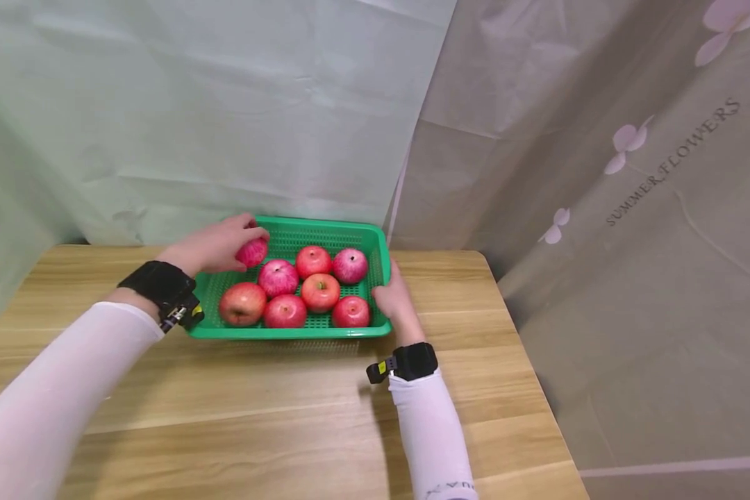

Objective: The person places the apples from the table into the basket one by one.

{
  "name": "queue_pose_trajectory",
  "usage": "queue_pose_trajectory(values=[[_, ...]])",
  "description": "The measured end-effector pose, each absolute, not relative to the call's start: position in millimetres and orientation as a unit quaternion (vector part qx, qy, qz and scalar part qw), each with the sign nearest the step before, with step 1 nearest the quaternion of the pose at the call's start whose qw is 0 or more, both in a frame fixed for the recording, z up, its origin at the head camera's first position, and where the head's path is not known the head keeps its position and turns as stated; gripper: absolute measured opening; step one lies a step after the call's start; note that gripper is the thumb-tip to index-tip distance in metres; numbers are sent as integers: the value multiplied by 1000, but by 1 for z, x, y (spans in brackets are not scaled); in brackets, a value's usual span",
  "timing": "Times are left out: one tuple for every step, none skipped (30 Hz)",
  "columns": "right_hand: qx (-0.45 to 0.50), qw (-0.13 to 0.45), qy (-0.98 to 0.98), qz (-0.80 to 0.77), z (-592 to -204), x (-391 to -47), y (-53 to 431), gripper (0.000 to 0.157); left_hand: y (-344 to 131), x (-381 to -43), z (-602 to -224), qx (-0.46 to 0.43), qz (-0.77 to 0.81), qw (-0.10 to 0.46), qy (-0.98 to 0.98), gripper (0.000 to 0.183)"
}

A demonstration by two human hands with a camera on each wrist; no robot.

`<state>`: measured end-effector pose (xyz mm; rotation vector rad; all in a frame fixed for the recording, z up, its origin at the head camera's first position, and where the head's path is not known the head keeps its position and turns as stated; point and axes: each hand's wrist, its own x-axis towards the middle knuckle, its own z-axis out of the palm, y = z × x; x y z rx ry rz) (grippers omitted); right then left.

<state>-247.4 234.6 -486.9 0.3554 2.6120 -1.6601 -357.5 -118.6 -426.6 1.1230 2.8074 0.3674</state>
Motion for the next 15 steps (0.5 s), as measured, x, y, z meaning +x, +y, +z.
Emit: queue_pose_trajectory(values=[[115, 12, 838, -533, -487, -248, 235, 92, -118, -358, -427, 371, 114, 44, 921, 61], [116, 11, 838, -533, -487, -248, 235, 92, -117, -358, -428, 372, 106, 41, 921, 60], [118, 10, 838, -533, -487, -249, 235, 92, -116, -358, -429, 373, 101, 38, 922, 60], [119, 10, 838, -533, -487, -249, 235, 92, -115, -358, -429, 374, 94, 36, 922, 61], [119, 9, 838, -532, -488, -249, 235, 93, -115, -358, -430, 375, 88, 34, 922, 61], [120, 8, 839, -530, -488, -249, 235, 93, -114, -358, -431, 376, 83, 33, 922, 62], [120, 9, 840, -530, -488, -249, 235, 94, -113, -358, -432, 373, 80, 33, 924, 63], [119, 9, 840, -529, -488, -249, 234, 94, -113, -358, -433, 372, 79, 32, 924, 64], [119, 9, 841, -528, -488, -249, 234, 95, -112, -358, -433, 371, 79, 32, 925, 64], [118, 8, 841, -527, -488, -248, 234, 95, -112, -358, -433, 368, 80, 34, 926, 65], [117, 8, 842, -527, -488, -248, 234, 95, -112, -358, -433, 364, 84, 37, 927, 65], [117, 8, 842, -527, -487, -248, 234, 95, -112, -358, -433, 358, 90, 42, 928, 65], [116, 8, 842, -527, -487, -248, 233, 95, -112, -357, -433, 352, 97, 51, 929, 66], [116, 8, 842, -527, -487, -248, 233, 95, -112, -356, -432, 346, 107, 62, 930, 66], [116, 8, 842, -527, -486, -248, 233, 94, -112, -356, -432, 339, 116, 75, 931, 68]])
